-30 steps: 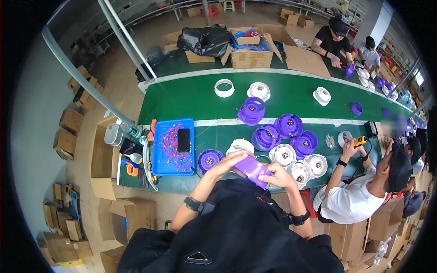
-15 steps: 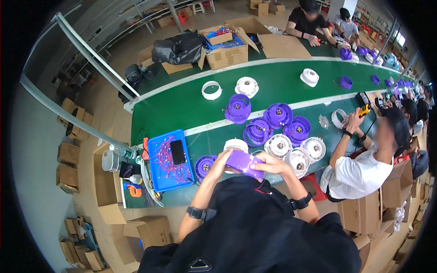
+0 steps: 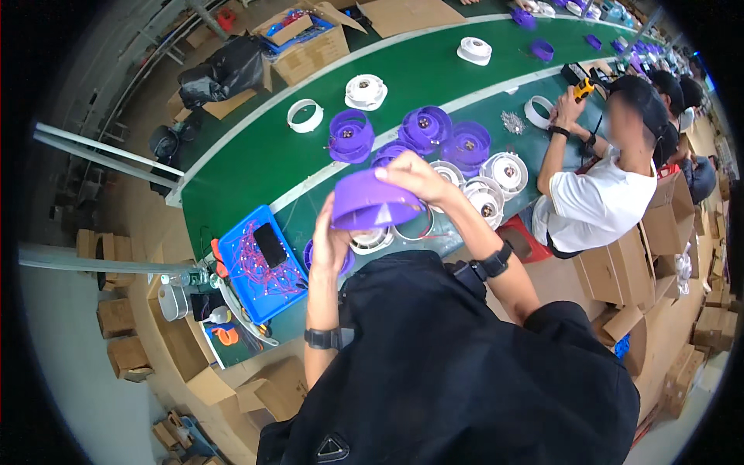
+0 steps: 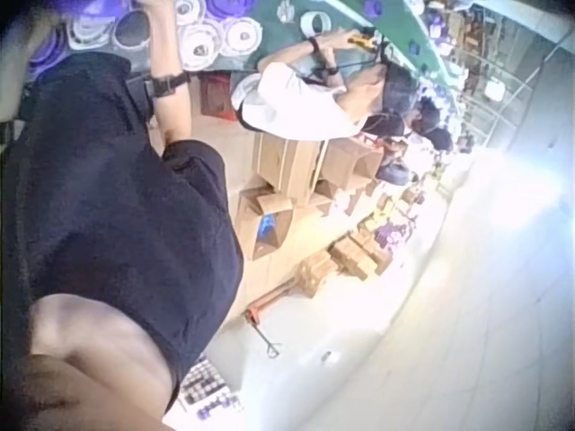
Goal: The person assembles small electronic devices by hand at a green assembly table. They pick up purple and white plastic components, insert wires, and fit the parts together. The person also moves finished units to a cardboard box and handles a large box of blue items.
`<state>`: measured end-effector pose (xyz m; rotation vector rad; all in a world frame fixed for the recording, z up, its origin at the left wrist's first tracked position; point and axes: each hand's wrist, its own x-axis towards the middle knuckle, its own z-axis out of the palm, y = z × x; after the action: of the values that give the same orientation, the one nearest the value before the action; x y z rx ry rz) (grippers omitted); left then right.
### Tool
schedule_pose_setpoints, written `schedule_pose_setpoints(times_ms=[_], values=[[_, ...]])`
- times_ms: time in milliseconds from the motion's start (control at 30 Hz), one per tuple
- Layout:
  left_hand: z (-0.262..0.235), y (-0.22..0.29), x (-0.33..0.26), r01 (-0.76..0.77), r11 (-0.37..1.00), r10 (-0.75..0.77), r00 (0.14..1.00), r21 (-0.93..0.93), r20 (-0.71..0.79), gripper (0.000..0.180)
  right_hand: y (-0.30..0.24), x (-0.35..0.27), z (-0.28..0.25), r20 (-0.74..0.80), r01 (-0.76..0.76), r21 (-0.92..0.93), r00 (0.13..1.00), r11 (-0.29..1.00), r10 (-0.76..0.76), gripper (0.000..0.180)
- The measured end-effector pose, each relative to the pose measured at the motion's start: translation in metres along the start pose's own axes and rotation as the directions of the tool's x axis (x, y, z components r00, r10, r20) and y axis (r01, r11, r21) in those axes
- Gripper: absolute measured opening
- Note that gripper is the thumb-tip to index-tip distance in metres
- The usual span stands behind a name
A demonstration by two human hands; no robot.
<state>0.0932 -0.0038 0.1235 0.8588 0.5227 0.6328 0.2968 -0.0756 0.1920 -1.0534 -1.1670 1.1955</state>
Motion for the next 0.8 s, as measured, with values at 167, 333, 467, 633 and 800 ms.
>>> schedule_pose_setpoints(times_ms=[167,333,467,633,800], values=[[0.005,0.038,0.024,-0.01,0.993,0.007,1.0,0.117,0.026,0.049,-0.01,0.025,-0.001,-0.037,0.133,-0.036,0.99,0.99,-0.134,0.042],[0.02,0.063,0.042,-0.048,0.993,0.041,0.997,0.112,0.065,0.047,-0.026,0.063,-0.022,0.045,0.168,-0.122,0.986,0.978,-0.164,0.042],[0.015,0.077,0.045,-0.083,0.99,0.072,0.992,0.112,0.1,0.047,-0.044,0.07,-0.013,0.044,0.137,-0.231,0.99,0.963,-0.13,0.043],[-0.002,0.059,0.026,-0.025,0.995,0.021,0.998,0.093,0.051,0.047,-0.016,0.046,0.008,0.013,0.132,-0.292,0.991,0.947,-0.134,0.041],[-0.003,0.051,0.002,-0.023,1.0,0.022,0.998,-0.017,-0.052,0.055,-0.02,0.049,0.034,0.112,0.178,-0.363,0.983,0.914,-0.147,0.037]])
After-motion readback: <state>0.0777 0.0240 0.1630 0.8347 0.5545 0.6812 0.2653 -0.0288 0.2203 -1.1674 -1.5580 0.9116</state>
